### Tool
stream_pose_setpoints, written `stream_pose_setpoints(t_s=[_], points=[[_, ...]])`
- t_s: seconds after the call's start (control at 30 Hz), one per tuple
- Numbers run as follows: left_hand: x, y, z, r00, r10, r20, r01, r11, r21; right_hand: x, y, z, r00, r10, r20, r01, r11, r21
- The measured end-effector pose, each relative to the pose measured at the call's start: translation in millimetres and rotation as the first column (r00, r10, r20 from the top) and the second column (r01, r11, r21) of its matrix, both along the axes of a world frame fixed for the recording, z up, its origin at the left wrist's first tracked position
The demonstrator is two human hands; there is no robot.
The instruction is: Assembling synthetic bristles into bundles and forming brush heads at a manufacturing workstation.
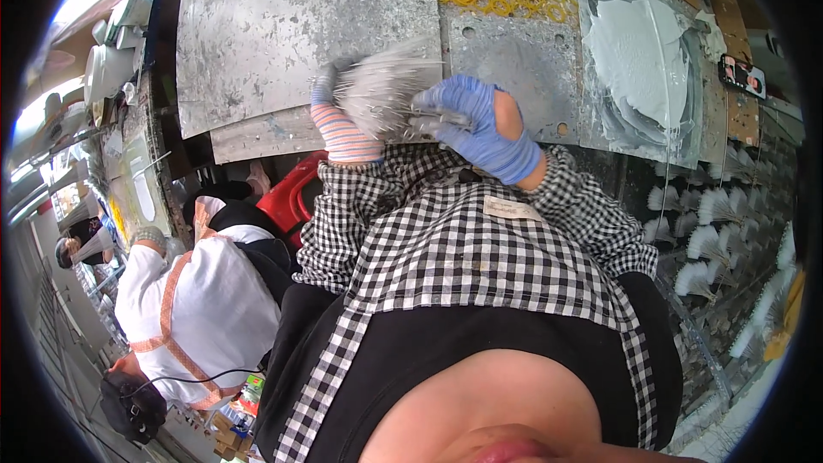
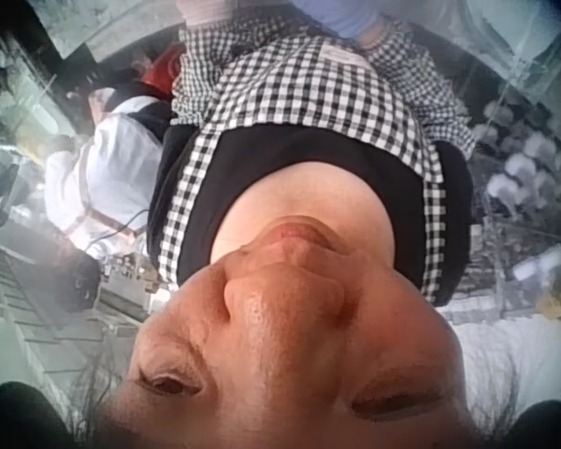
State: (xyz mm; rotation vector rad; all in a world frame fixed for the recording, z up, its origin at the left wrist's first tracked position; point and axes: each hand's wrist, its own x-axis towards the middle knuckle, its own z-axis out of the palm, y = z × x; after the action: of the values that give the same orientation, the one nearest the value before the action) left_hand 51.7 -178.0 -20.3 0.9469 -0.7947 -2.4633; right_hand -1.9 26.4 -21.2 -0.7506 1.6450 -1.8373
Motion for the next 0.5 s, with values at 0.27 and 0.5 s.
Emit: stream_pose_setpoints(t_s=[0.27, 0.5], points=[[-7.5, -27.8, 6.7, 0.98, 0.045, -0.196, -0.035, 0.998, 0.053, -27.7, 53.1, 47.5, 0.947, -0.243, 0.21, 0.29, 0.927, -0.236], [-2.6, 43.0, 51.7, 0.681, -0.728, 0.078, 0.728, 0.663, -0.173, -38.2, 41.9, 46.9, 0.956, -0.136, 0.258, -0.007, 0.874, 0.486]])
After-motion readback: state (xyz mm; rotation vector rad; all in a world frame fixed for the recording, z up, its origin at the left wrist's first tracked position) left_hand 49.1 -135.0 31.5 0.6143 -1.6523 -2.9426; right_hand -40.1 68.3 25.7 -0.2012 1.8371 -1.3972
